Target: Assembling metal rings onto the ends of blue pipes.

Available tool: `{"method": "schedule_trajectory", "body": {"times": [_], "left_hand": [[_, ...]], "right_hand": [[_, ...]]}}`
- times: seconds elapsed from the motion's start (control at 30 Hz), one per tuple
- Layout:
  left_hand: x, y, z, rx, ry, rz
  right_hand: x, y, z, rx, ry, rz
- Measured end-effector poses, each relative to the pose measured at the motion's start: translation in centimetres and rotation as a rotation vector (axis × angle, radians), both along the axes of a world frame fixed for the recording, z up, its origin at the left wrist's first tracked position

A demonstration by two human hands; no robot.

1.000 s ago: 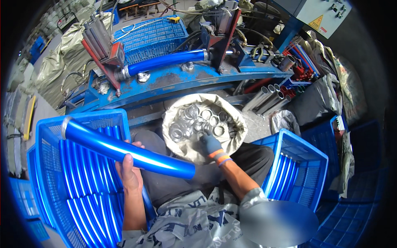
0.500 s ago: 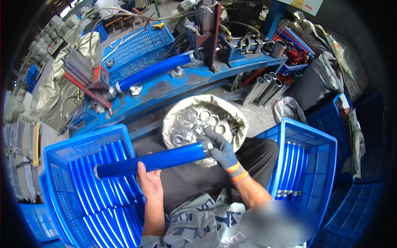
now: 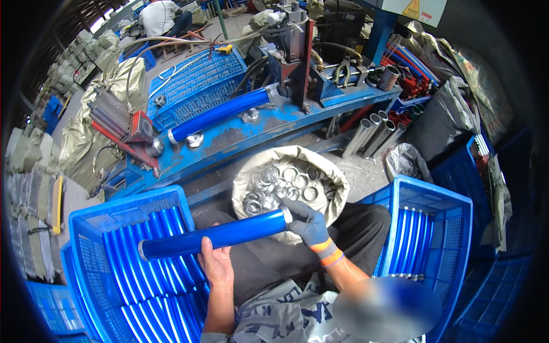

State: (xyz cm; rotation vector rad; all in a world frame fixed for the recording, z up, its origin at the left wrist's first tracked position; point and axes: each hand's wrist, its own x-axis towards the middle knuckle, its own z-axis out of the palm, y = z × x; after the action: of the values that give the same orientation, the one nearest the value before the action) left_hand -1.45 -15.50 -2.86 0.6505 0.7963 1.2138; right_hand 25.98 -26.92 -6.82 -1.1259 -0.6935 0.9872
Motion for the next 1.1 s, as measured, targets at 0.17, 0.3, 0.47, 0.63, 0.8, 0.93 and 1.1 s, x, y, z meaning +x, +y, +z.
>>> {"method": "schedule_trajectory", "body": {"times": [0.17,0.3,0.47,0.63,0.8,0.93,1.1], "left_hand": [[-0.6,1.9,-0.9,-0.046,-0.111,-0.014],[-1.2,3.3,-0.3,-0.106,-0.198,0.050],[-3.0,5.1,1.5,-0.085,-0.286,0.053],[-6.0,6.4,2.0,-0.046,-0.334,0.072],[-5.1,8.6,1.1,-0.079,-0.300,0.077],[-5.4,11.3,0.4,-0.054,-0.188,0.070],[12.8,19.2,1.3,-0.108,-0.217,-0.144]], "right_hand": [[1.1,2.3,4.6,0.030,0.099,0.133],[7.2,9.1,6.1,0.007,-0.175,0.031],[9.9,26.2,9.0,0.037,-0.653,-0.016],[9.3,41.3,7.3,-0.060,-1.625,-0.351],[13.5,44.4,6.8,-0.475,-1.827,-0.138],[9.9,38.1,17.2,0.275,-1.523,-0.184],[16.2,19.9,24.2,0.328,-0.861,-0.370]]}}
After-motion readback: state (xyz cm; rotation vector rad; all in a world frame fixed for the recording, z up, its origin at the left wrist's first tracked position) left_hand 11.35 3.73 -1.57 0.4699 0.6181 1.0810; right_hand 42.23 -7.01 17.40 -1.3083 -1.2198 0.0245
